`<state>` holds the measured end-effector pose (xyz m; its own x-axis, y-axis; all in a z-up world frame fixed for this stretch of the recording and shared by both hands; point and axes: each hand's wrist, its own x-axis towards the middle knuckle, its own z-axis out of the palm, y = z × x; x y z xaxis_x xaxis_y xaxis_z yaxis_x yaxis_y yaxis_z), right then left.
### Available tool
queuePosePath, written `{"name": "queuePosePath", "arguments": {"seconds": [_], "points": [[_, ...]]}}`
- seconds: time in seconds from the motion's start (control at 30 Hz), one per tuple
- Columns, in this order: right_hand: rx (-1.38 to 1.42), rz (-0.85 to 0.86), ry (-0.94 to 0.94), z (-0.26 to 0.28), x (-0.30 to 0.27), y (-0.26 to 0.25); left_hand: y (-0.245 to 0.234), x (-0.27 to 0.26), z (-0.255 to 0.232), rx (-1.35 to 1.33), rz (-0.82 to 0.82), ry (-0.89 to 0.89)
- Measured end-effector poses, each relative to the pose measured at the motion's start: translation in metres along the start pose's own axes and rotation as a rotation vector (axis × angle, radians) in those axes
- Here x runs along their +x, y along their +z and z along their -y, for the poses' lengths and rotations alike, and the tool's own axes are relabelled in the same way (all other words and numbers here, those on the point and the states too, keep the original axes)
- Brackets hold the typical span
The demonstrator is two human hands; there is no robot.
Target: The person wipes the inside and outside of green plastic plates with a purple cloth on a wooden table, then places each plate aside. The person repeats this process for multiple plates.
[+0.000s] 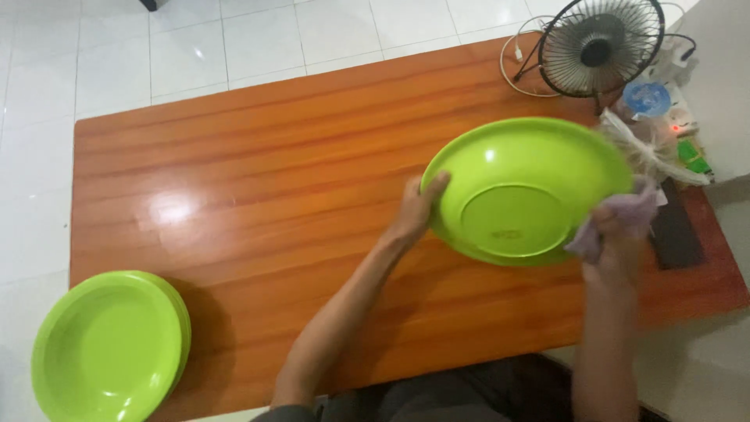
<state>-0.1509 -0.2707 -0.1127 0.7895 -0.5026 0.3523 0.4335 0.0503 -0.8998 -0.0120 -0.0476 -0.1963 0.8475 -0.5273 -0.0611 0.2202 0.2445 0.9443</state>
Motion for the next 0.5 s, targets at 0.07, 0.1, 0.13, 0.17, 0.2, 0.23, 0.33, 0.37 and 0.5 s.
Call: {"name": "queuePosePath", "arguments": {"seconds": [0.07, 0.1, 0.13, 0.17, 0.2, 0.23, 0.33, 0.37, 0.5], "points": [[-0.031, -0.102, 0.061, -0.032, -0.015, -0.003, -0.011, -0.014, 0.040, -0.183, -0.275, -0.009], [-0.027, -0.095, 0.065, -0.042, -0.023, 0.003, -0.009, -0.020, 0.044, -0.183, -0.283, -0.007], [-0.075, -0.193, 0.084, -0.051, -0.033, 0.009, -0.008, -0.027, 0.048, -0.348, -0.361, -0.026], [-0.123, -0.290, 0.104, -0.060, -0.043, 0.015, -0.007, -0.034, 0.052, -0.513, -0.440, -0.044], [-0.122, -0.290, 0.107, -0.073, -0.055, 0.025, -0.004, -0.036, 0.040, -0.511, -0.442, -0.045], [-0.003, -0.318, 0.130, -0.086, -0.066, 0.036, 0.000, -0.038, 0.027, -0.603, -0.492, -0.057], [0.267, -0.471, 0.287, -0.120, -0.106, 0.062, 0.012, -0.040, 0.016, -0.777, -0.489, -0.105], [0.428, -0.584, 0.424, -0.131, -0.118, 0.070, 0.015, -0.039, 0.016, -0.857, -0.445, -0.134], [0.227, -0.481, 0.488, -0.141, -0.110, 0.033, -0.010, -0.034, 0.053, -0.873, -0.365, -0.191]]}}
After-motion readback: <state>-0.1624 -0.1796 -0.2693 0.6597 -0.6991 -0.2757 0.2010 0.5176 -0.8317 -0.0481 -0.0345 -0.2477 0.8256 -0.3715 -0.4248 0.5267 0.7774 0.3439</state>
